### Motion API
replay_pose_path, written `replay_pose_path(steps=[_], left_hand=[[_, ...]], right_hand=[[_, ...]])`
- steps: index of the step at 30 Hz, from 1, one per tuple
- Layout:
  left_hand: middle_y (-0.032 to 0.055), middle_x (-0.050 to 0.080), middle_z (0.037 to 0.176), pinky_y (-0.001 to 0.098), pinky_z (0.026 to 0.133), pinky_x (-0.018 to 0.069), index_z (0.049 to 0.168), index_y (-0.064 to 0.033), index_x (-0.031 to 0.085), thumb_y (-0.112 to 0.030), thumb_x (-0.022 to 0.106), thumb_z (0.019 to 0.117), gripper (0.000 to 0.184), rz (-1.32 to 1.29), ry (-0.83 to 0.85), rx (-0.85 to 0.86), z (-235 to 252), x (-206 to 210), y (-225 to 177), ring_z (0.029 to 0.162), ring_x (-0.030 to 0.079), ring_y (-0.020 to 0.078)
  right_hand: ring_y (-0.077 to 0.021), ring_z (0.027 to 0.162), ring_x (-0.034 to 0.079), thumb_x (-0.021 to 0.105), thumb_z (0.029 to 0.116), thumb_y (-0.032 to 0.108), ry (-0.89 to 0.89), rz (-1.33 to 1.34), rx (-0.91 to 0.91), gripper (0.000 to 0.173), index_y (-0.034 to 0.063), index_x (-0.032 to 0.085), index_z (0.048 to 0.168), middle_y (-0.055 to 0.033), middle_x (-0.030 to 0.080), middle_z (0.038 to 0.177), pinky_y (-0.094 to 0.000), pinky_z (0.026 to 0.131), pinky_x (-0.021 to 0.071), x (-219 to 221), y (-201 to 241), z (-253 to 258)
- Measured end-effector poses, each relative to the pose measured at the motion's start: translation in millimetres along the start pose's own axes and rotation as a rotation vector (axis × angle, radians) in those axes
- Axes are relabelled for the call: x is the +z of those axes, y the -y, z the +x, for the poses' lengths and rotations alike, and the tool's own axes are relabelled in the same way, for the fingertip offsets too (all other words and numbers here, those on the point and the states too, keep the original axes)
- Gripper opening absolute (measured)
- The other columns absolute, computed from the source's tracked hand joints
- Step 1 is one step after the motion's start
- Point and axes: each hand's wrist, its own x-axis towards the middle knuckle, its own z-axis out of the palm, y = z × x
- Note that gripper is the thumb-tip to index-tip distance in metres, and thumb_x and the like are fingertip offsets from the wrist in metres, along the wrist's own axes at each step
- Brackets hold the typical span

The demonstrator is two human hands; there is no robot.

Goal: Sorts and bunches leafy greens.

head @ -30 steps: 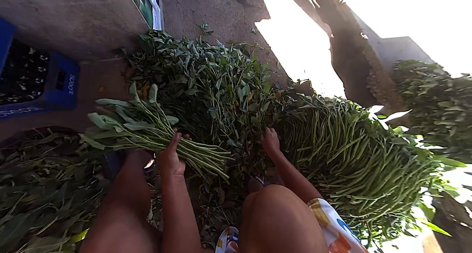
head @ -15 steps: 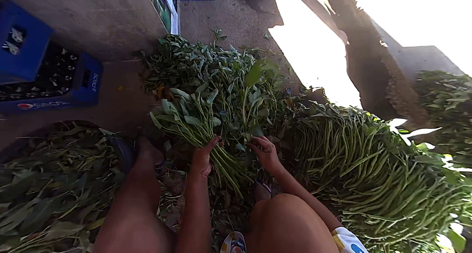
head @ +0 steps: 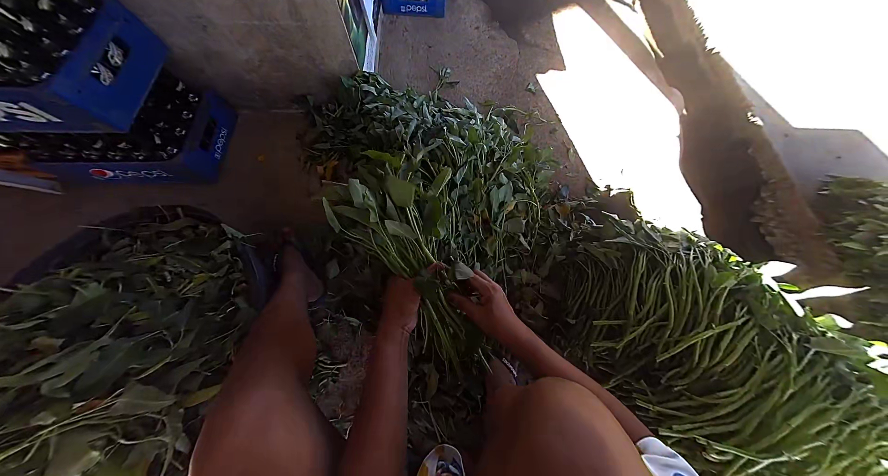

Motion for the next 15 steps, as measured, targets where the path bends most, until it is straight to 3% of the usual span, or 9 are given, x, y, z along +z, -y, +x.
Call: replay_pose_path(steps=[2,4,7,9,11,12,15], left_hand=[[0.0062,0.074,0.094,0.0257,0.081,0.0603,0.115,0.0050,0.061,0.002,0.076,0.0880,0.031,0.058,-0.005,0.020,-4,7,-1,0.085,0.071,0.0087],[0.0062,0.072,0.097,0.0248,0.083,0.0591,0.117,0.0050,0.060,0.002,0.076,0.0870,0.034,0.078,-0.016,0.040,-6,13,1,0.088,0.070,0.0076],[0.0125,0.073,0.100,0.0306,0.083,0.0610,0.120,0.0063,0.059,0.001,0.077,0.0872,0.038,-0.014,-0.057,0.041,0,12,3,0.089,0.072,0.0148],[0.0134,0.072,0.099,0.0339,0.079,0.0627,0.121,0.0057,0.059,0.001,0.077,0.0873,0.039,-0.078,-0.120,0.054,7,3,-3,0.086,0.072,0.0180],[0.0116,0.073,0.101,0.0332,0.080,0.0627,0.122,0.0036,0.058,-0.001,0.077,0.0882,0.039,-0.099,-0.195,0.073,12,-11,-12,0.089,0.073,0.0164],[0.0117,0.072,0.102,0.0335,0.081,0.0625,0.123,0.0034,0.058,-0.002,0.077,0.0887,0.040,-0.102,-0.220,0.086,15,-18,-15,0.090,0.072,0.0162],[0.0121,0.074,0.101,0.0341,0.082,0.0622,0.121,0.0045,0.060,-0.002,0.077,0.0885,0.037,-0.076,-0.224,0.112,18,-28,-19,0.090,0.073,0.0170]], right_hand=[[-0.0219,0.112,0.067,0.075,0.0923,0.032,-0.058,-0.004,-0.003,0.049,0.0030,0.067,0.132,-0.0165,0.068,0.128,-0.0402,0.099,0.0541,2,6,8],[-0.0239,0.114,0.067,0.073,0.0910,0.022,-0.137,-0.018,-0.060,0.045,0.0037,0.068,0.132,-0.0170,0.068,0.127,-0.0419,0.100,0.0536,7,7,12],[-0.0244,0.117,0.067,0.062,0.0933,0.002,-0.241,0.078,-0.278,0.027,-0.0037,0.073,0.117,-0.0183,0.072,0.121,-0.0381,0.105,0.0514,13,-5,9],[-0.0233,0.116,0.067,0.054,0.0949,-0.001,-0.198,0.165,-0.285,0.027,-0.0084,0.071,0.113,-0.0190,0.072,0.116,-0.0391,0.106,0.0501,10,-13,0],[-0.0206,0.113,0.067,0.050,0.0981,0.003,-0.123,0.075,-0.070,0.029,-0.0065,0.068,0.119,-0.0172,0.071,0.116,-0.0385,0.103,0.0514,1,-9,-13],[-0.0252,0.117,0.065,0.050,0.0986,0.003,-0.049,-0.042,0.068,0.031,-0.0053,0.066,0.124,-0.0188,0.070,0.120,-0.0428,0.106,0.0493,-7,-7,-16],[-0.0383,0.138,0.048,0.053,0.1020,0.011,0.292,-0.436,0.405,0.049,0.0098,0.050,0.151,-0.0200,0.054,0.147,-0.0568,0.114,0.0366,-28,-16,-2]])
